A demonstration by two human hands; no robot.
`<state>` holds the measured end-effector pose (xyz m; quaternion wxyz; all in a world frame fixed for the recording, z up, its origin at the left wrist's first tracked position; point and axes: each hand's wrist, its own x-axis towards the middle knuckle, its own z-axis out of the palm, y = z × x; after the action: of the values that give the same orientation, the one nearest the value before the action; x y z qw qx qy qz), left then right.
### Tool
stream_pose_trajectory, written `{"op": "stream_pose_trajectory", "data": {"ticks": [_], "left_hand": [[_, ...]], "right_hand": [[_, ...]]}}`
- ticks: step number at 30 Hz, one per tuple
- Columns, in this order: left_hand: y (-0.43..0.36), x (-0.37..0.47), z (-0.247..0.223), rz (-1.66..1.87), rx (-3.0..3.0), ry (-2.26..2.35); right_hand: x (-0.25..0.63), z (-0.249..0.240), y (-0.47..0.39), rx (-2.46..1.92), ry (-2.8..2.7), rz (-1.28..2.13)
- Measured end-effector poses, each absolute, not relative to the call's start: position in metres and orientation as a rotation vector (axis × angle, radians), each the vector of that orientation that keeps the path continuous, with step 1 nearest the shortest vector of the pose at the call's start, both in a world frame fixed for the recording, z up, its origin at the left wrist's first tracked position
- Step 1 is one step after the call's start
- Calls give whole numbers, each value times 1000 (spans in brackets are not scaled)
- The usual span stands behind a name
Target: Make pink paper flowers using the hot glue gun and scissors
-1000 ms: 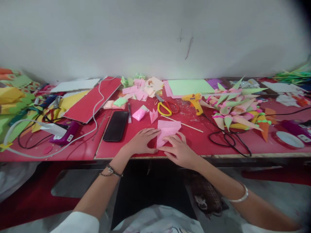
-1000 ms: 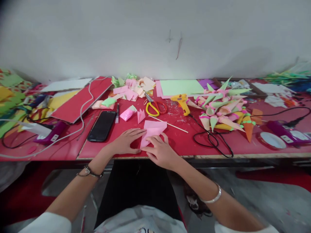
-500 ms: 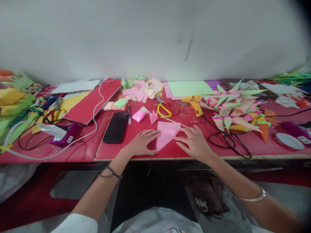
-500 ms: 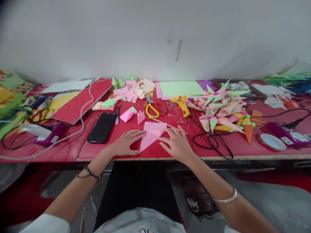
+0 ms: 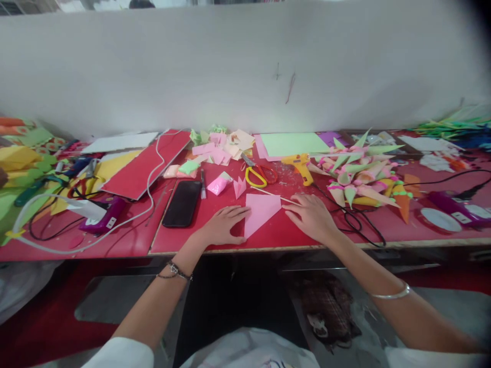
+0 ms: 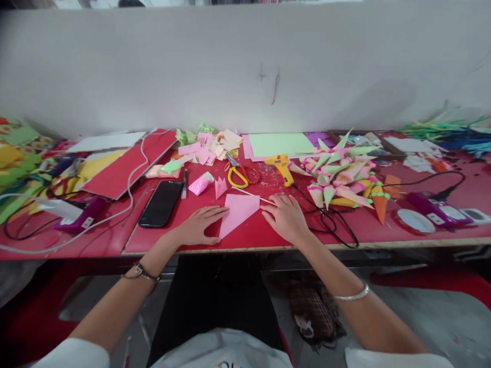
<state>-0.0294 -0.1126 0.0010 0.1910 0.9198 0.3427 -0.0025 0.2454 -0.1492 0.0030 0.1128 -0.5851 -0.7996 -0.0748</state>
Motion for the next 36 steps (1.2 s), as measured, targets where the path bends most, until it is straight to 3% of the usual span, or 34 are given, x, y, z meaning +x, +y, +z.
{"op": "stream_pose_trajectory", "data": {"ticks": [9, 26, 31, 36], "left_hand": [[-115, -22, 6, 35, 2556, 993], [-147, 19, 13, 396, 2960, 1338], [-147, 13, 19, 482, 2794, 1452], [-145, 4, 25, 724, 2687, 1153]], "right_hand": [[231, -3, -139, -1313, -2304, 270], [195, 18, -148, -1237, -1816, 1140], [211, 34, -162, -1144, -2043, 1030], [223, 28, -168, -1070, -2235, 487]]}}
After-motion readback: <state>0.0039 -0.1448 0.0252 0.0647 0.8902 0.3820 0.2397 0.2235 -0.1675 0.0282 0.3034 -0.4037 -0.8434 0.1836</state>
